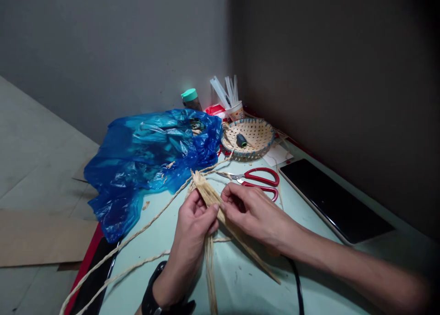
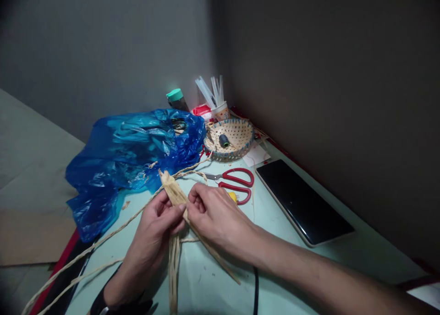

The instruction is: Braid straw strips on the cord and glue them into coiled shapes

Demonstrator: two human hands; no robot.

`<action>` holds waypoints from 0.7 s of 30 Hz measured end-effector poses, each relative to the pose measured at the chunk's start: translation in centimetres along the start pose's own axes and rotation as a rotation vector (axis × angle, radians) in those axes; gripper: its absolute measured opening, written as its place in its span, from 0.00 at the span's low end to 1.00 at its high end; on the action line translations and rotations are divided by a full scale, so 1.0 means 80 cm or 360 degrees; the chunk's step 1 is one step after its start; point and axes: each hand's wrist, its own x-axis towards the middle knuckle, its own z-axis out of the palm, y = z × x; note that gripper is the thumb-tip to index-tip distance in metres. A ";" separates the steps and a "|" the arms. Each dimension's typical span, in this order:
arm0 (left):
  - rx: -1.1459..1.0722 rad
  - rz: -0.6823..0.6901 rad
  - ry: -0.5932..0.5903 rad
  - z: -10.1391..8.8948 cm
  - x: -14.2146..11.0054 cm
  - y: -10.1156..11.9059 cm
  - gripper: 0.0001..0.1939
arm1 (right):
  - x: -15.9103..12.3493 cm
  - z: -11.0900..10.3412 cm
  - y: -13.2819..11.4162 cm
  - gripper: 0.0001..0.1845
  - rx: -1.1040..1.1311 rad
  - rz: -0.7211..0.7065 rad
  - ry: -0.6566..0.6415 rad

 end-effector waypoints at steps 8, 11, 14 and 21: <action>0.0108 0.0070 0.0066 0.004 -0.006 0.007 0.11 | -0.003 0.001 -0.011 0.04 0.0036 0.0043 0.0004; 0.0145 0.0078 0.0068 0.004 -0.007 0.007 0.11 | -0.003 0.001 -0.011 0.04 0.0029 0.0030 0.0026; 0.0163 0.0081 0.0060 0.003 -0.008 0.005 0.11 | -0.004 0.001 -0.009 0.05 0.0015 -0.0013 0.0022; 0.0189 0.0076 0.0055 -0.001 -0.005 0.005 0.14 | -0.002 -0.001 -0.002 0.06 0.0037 -0.0030 -0.0065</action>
